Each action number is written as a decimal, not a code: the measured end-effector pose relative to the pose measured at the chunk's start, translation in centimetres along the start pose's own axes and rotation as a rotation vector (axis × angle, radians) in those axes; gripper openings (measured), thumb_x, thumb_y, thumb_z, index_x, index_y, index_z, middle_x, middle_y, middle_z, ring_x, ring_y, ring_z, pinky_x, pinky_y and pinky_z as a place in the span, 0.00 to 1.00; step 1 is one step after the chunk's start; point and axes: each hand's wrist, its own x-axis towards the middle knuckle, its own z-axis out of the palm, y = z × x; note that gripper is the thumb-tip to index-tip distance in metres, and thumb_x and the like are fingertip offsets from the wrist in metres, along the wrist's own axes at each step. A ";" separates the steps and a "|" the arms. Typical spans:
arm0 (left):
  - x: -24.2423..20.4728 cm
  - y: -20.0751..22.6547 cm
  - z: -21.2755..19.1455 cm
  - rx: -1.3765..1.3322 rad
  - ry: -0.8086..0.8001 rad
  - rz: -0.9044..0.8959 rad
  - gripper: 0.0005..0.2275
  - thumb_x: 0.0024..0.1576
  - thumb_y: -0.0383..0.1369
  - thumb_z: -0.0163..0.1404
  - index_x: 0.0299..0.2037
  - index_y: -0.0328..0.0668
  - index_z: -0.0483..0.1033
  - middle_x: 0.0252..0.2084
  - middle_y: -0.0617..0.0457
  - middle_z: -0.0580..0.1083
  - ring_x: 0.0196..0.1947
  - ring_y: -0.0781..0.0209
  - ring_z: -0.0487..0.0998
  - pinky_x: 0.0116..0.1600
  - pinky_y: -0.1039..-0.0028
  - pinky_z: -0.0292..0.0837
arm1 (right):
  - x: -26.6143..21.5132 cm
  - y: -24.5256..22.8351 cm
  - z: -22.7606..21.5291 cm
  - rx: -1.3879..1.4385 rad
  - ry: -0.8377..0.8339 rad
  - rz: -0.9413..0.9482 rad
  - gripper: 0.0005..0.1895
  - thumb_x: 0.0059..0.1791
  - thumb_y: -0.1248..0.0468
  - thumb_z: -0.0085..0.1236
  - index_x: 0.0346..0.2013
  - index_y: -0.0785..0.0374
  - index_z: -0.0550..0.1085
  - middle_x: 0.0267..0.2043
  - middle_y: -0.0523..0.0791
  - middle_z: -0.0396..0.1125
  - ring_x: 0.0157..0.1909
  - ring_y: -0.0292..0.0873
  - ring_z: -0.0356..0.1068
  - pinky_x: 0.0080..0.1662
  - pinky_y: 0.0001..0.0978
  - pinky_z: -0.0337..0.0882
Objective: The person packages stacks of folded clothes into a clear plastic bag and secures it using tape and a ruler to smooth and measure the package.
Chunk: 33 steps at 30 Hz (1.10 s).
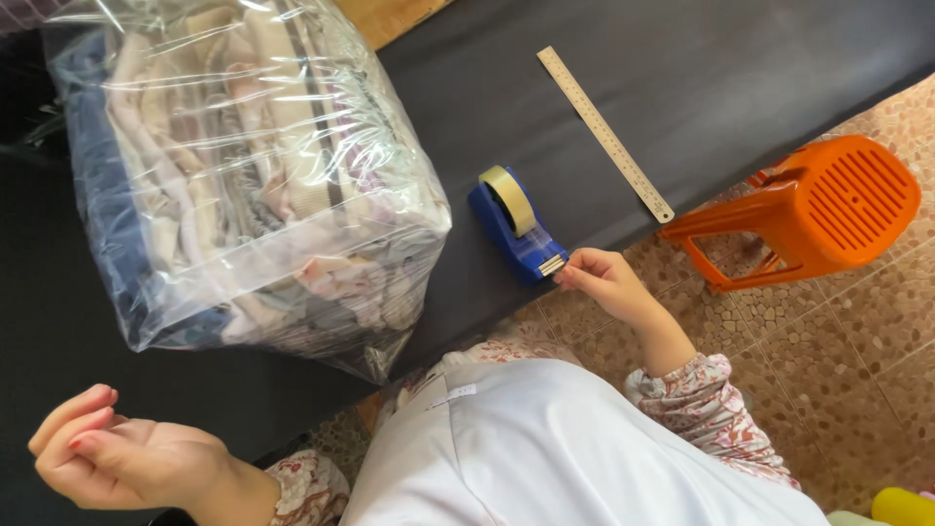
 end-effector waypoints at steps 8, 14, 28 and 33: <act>0.0 1.7 1.5 0.004 -0.003 -0.073 0.11 0.75 0.32 0.36 0.40 0.35 0.60 0.47 0.46 0.69 0.42 0.61 0.69 0.48 0.77 0.65 | -1.5 2.4 1.2 -0.030 0.006 -0.245 0.07 0.54 0.67 0.56 0.32 0.66 0.74 0.46 0.45 0.67 0.46 0.35 0.66 0.48 0.28 0.68; -0.2 1.4 1.8 -0.039 0.007 -0.097 0.12 0.76 0.33 0.36 0.40 0.34 0.61 0.46 0.46 0.68 0.42 0.61 0.68 0.47 0.77 0.63 | -2.0 2.2 2.2 0.095 0.013 -0.321 0.08 0.52 0.70 0.54 0.28 0.65 0.71 0.52 0.47 0.65 0.52 0.39 0.66 0.54 0.32 0.68; 0.7 0.1 1.3 -0.044 0.087 -0.009 0.12 0.74 0.34 0.38 0.40 0.33 0.61 0.43 0.44 0.68 0.40 0.58 0.69 0.46 0.74 0.64 | -2.4 1.2 2.6 -0.487 0.294 -0.260 0.06 0.51 0.67 0.57 0.31 0.66 0.74 0.37 0.44 0.67 0.35 0.39 0.66 0.36 0.33 0.66; 1.8 0.7 -0.6 -0.008 -0.004 0.136 0.15 0.76 0.38 0.42 0.42 0.30 0.64 0.43 0.42 0.70 0.40 0.57 0.75 0.46 0.75 0.71 | -2.6 -4.1 1.2 -1.389 0.313 0.028 0.12 0.51 0.54 0.54 0.36 0.57 0.79 0.38 0.47 0.73 0.41 0.55 0.74 0.41 0.47 0.72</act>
